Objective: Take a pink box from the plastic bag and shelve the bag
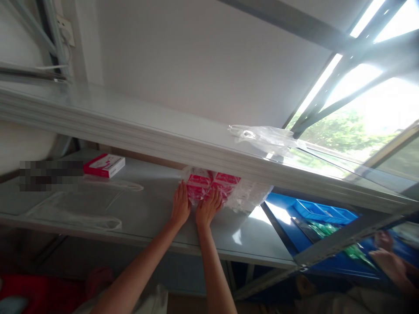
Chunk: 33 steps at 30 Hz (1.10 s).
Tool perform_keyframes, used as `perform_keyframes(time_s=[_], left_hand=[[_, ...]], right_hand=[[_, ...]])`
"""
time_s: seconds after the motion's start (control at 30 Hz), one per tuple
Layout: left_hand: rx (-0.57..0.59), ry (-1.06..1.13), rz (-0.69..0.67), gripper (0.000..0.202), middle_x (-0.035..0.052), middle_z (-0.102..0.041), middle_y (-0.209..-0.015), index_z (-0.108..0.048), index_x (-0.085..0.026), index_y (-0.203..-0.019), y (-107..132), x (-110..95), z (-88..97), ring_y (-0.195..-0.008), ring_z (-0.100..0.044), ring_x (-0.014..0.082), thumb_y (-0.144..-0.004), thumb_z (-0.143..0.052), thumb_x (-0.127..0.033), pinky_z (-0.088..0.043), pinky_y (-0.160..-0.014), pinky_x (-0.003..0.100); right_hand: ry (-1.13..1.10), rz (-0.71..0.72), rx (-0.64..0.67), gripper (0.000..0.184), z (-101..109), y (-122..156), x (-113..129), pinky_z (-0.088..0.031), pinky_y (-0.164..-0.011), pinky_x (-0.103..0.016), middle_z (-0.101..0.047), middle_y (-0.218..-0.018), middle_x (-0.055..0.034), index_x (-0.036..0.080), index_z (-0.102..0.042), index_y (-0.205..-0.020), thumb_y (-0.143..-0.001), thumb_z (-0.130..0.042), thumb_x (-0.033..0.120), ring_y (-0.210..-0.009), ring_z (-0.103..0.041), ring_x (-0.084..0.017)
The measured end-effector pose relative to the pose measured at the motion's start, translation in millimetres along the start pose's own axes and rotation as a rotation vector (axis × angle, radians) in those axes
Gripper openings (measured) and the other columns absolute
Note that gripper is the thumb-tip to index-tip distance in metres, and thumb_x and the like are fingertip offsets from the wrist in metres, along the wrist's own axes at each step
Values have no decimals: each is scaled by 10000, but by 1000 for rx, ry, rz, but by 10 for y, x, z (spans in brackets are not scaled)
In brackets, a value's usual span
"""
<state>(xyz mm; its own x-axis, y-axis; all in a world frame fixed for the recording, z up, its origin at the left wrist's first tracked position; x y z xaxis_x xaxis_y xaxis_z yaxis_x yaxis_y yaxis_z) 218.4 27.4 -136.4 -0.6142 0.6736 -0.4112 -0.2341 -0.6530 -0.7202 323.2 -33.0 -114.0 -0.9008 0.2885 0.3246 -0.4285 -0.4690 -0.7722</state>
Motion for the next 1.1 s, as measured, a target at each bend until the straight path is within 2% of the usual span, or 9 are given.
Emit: perform_keyframes(time_s=[0.13,0.23,0.3,0.37,0.47,0.57,0.63,0.8,1.1], left_hand=[[2,28,9,826,217,-238,-1525,9,-90,-1500,16,12,11,-1419,-207,302,-786,-401,-28,-302,-1118,488],[2,25,-3,839,211,-219,-1533,32,-104,-1501,22,20,5,-1423,-192,301,-784,-393,-12,-301,-1118,488],[4,25,-16,851,204,-211,-1537,41,-113,-1503,23,24,-14,-1427,-180,297,-777,-388,0,-304,-1118,484],[12,28,-38,855,193,-216,-1539,44,-123,-1505,25,22,-48,-1428,-176,295,-775,-383,4,-306,-1116,482],[16,24,-57,839,180,-230,-1538,35,-137,-1507,29,23,-96,-1425,-191,292,-785,-369,0,-307,-1112,488],[6,28,-51,826,169,-233,-1540,29,-147,-1508,34,37,-113,-1424,-199,286,-792,-356,-5,-309,-1110,487],[5,42,-51,820,163,-227,-1543,28,-149,-1508,35,41,-114,-1424,-200,282,-794,-351,-10,-309,-1110,485],[19,57,-53,816,169,-239,-1538,37,-148,-1506,25,36,-98,-1417,-225,285,-802,-355,-25,-311,-1108,486],[49,106,-32,818,160,-213,-1548,19,-138,-1506,10,29,-75,-1422,-214,267,-780,-338,-14,-284,-1124,476]], right_hand=[[-12,-16,-20,581,35,40,-40,-190,-1068,-560,-343,-1454,-212,60,-338,-1418,-853,-337,194,-1384,-197,-297],[27,42,-26,536,82,-27,-28,-169,-1069,-582,-379,-1437,-191,96,-396,-1393,-870,-328,190,-1374,-224,-297],[52,89,-31,499,114,-182,-29,-155,-1071,-592,-400,-1424,-182,122,-426,-1377,-898,-325,221,-1370,-233,-289],[68,65,-70,507,161,-420,-85,-162,-1064,-604,-403,-1410,-214,95,-424,-1370,-921,-344,317,-1368,-231,-303],[99,-40,-141,677,222,-788,-215,-174,-1046,-630,-403,-1371,-295,-1,-399,-1355,-893,-403,493,-1353,-234,-360],[144,-3,-132,695,219,-996,-249,-143,-1050,-644,-452,-1343,-271,29,-439,-1335,-868,-444,543,-1335,-259,-380],[175,54,-124,646,224,-1030,-246,-123,-1057,-643,-480,-1334,-237,71,-472,-1322,-869,-465,531,-1328,-276,-374],[249,141,-156,597,265,-1011,-258,-141,-1059,-617,-524,-1294,-218,113,-521,-1294,-870,-498,532,-1284,-344,-352],[293,184,-175,606,233,-962,-281,-184,-1046,-588,-598,-1157,-214,89,-572,-1220,-869,-473,572,-1217,-410,-346]])
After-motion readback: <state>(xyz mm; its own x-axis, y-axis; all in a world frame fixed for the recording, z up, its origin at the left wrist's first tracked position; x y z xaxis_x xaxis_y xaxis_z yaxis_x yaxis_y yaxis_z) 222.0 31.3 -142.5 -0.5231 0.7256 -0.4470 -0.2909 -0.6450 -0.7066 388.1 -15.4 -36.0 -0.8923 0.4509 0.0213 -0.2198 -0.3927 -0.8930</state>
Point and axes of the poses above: each hand's wrist, its own y-axis away from the middle knuckle, its own z-axis out of the back of the hand, x = y × z, the point moved 7 cm from there along -y, towards the middle knuckle
